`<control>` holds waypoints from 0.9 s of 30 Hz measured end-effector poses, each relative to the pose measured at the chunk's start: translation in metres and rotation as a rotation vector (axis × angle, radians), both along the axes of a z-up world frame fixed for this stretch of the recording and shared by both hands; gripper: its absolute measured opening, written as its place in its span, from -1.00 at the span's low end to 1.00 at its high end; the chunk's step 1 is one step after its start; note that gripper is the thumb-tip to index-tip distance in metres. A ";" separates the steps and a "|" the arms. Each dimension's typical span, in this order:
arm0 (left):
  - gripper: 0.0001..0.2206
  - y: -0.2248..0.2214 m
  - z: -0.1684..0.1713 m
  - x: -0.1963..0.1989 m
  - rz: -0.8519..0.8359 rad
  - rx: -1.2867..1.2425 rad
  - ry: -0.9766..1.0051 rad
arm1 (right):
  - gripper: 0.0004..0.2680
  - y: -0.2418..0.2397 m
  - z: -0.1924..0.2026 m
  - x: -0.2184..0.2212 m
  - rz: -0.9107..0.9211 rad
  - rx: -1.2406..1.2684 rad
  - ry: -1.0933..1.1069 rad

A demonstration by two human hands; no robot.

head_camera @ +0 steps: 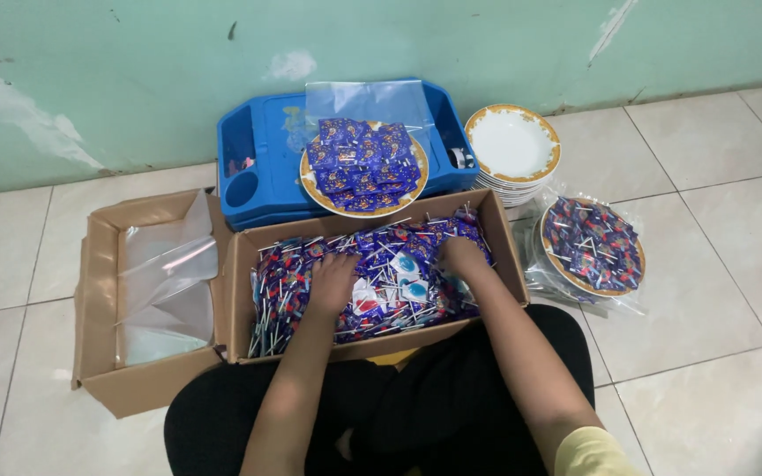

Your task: Arranging small blue packets on a plate and then placing the plate into a plastic bag

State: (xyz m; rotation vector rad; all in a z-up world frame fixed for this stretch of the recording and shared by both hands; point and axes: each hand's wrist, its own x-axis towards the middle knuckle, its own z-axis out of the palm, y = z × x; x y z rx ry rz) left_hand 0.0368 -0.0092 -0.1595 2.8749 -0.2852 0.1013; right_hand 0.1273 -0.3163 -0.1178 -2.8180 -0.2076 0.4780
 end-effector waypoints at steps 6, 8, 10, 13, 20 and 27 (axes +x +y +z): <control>-0.66 0.006 0.014 -0.004 0.021 -0.149 0.057 | -0.87 0.003 0.179 -0.055 0.276 0.675 -0.014; -0.68 0.005 0.019 -0.004 0.008 -0.164 0.054 | -0.88 0.022 0.223 -0.059 0.285 0.632 -0.162; -0.70 0.002 0.022 -0.005 -0.007 -0.177 0.049 | -0.89 0.034 0.229 -0.043 0.292 0.588 -0.311; -0.74 0.002 0.026 -0.006 -0.009 -0.184 0.033 | -0.91 0.042 0.182 0.013 0.358 0.368 -0.589; -0.78 0.004 0.028 -0.008 0.010 -0.236 0.038 | -0.94 0.078 0.109 0.083 0.356 0.079 -0.619; -0.76 0.002 0.023 -0.005 0.010 -0.215 0.055 | -0.95 0.106 0.083 0.103 0.233 0.070 -0.651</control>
